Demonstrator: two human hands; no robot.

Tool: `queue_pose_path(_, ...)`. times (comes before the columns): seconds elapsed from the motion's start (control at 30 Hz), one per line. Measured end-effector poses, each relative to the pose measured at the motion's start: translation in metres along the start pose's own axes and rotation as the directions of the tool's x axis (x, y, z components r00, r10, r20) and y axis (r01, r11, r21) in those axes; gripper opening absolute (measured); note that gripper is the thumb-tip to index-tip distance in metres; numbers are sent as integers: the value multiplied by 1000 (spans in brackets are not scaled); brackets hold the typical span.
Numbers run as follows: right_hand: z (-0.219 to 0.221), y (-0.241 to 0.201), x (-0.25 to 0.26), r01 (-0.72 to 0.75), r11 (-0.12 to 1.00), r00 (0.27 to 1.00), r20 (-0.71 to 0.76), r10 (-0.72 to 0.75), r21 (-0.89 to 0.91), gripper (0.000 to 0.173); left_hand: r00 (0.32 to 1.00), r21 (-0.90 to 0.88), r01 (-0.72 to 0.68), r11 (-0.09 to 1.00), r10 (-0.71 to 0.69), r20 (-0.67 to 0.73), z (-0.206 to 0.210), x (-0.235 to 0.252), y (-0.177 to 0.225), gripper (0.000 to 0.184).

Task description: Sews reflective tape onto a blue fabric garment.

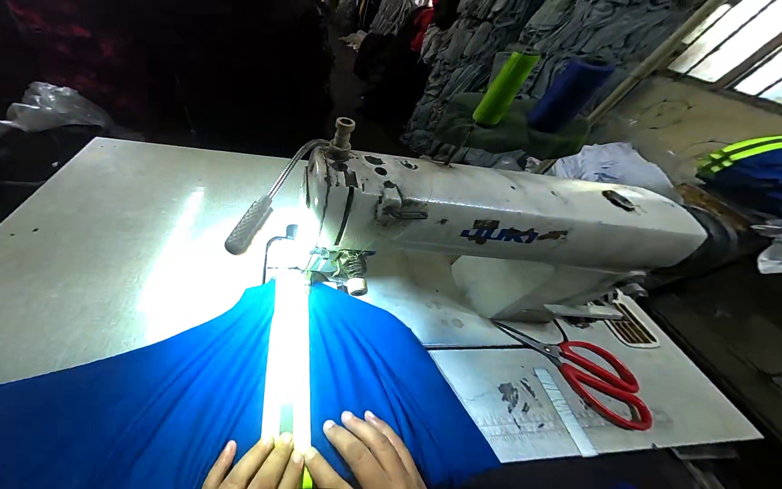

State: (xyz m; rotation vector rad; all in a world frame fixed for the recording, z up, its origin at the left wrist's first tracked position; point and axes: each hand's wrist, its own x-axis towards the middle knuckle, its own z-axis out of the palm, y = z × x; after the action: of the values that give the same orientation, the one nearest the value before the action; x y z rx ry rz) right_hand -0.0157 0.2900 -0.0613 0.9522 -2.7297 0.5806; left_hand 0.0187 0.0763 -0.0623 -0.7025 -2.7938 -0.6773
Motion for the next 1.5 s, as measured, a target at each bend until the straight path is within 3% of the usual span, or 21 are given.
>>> queue_pose_path(0.17, 1, 20, 35, -15, 1000, 1000, 5, 15, 2, 27, 989, -65, 46, 997, -36, 146, -12, 37, -23, 41)
queue_pose_path(0.3, 8, 46, 63, 45, 996, 997, -64, -50, -78, 31, 997, 11, 5, 1000, -6, 81, -5, 64, -44, 46)
queue_pose_path(0.37, 10, 57, 76, 71, 993, 995, -69, -77, -93, 33, 991, -25, 33, 999, -29, 130, -16, 82, -45, 47)
queue_pose_path(0.43, 10, 68, 90, 81, 991, 995, -49, -86, -103, 35, 985, -39, 42, 998, -34, 172, -20, 99, -53, 50)
queue_pose_path(0.53, 10, 83, 110, 52, 994, 998, 28, -50, -96, 38, 999, 39, -24, 999, 22, 49, 6, 113, -85, 53)
queue_pose_path(0.67, 6, 96, 131, 32, 995, 996, 89, -24, -91, 37, 989, 50, -53, 997, 45, 143, 6, 134, -106, 57)
queue_pose_path(0.73, 0, 83, 125, 0, 995, 996, 84, 8, -99, 36, 986, 70, -98, 993, 87, 140, -1, 131, -101, 55)
queue_pose_path(0.83, -4, 56, 88, 65, 994, 997, -27, -68, -92, 30, 981, 65, -193, 979, 195, -13, -8, 104, -70, 34)
queue_pose_path(0.97, -8, 29, 43, 38, 998, 999, 2, -38, -57, 27, 986, -41, -7, 999, 13, 168, -19, 56, -30, 38)
queue_pose_path(1.07, -5, 31, 44, 30, 997, 999, -20, -32, -74, 26, 984, -44, 10, 999, -2, 179, -16, 53, -33, 43)
queue_pose_path(1.2, 7, 47, 73, 52, 992, 991, -115, -65, -117, 28, 999, 61, -52, 997, 51, 19, -2, 76, -59, 46)
queue_pose_path(1.37, 10, 62, 104, -33, 994, 998, -52, 27, -109, 33, 998, 58, -56, 997, 54, 27, 4, 111, -91, 52)
queue_pose_path(1.5, 2, 52, 87, 13, 993, 997, -76, -22, -116, 30, 993, 94, -107, 990, 111, -42, -4, 100, -70, 35)
